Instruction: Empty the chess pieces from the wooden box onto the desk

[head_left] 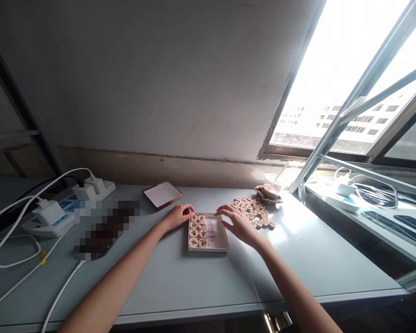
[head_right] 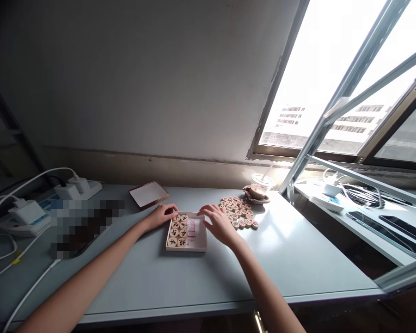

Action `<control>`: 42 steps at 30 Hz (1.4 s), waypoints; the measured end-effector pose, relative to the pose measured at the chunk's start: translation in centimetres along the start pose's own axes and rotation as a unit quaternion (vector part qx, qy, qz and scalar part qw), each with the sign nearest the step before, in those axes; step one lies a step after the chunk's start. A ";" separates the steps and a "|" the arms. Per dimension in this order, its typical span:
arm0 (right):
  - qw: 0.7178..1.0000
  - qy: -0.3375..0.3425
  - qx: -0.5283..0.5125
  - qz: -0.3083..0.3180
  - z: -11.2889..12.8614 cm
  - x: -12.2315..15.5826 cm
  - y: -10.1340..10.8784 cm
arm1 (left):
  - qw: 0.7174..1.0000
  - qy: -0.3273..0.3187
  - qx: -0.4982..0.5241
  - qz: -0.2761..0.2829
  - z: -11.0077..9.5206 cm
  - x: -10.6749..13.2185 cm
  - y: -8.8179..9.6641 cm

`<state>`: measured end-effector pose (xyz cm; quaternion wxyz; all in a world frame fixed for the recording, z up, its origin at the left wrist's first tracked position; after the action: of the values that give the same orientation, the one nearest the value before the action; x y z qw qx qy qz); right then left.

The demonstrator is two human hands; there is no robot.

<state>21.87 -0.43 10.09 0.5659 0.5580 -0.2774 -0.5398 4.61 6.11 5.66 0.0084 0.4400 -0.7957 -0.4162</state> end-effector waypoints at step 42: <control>0.993 0.043 -0.039 0.103 3.2 -1.6 -3.4 | 1.000 0.015 0.005 0.000 0.0 -0.2 0.0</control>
<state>17.47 0.70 8.07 0.6515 0.5268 -0.2869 -0.4646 4.75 6.19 5.72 0.0186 0.4464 -0.7974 -0.4057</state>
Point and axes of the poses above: each hand's wrist, its own x-axis away from the middle knuckle, its own y-axis out of the back of the hand, z = x × y, the point moved 8 cm from there along -x, towards the middle knuckle, and after that the axes turned 13 degrees about -y, right-handed, at the moved point
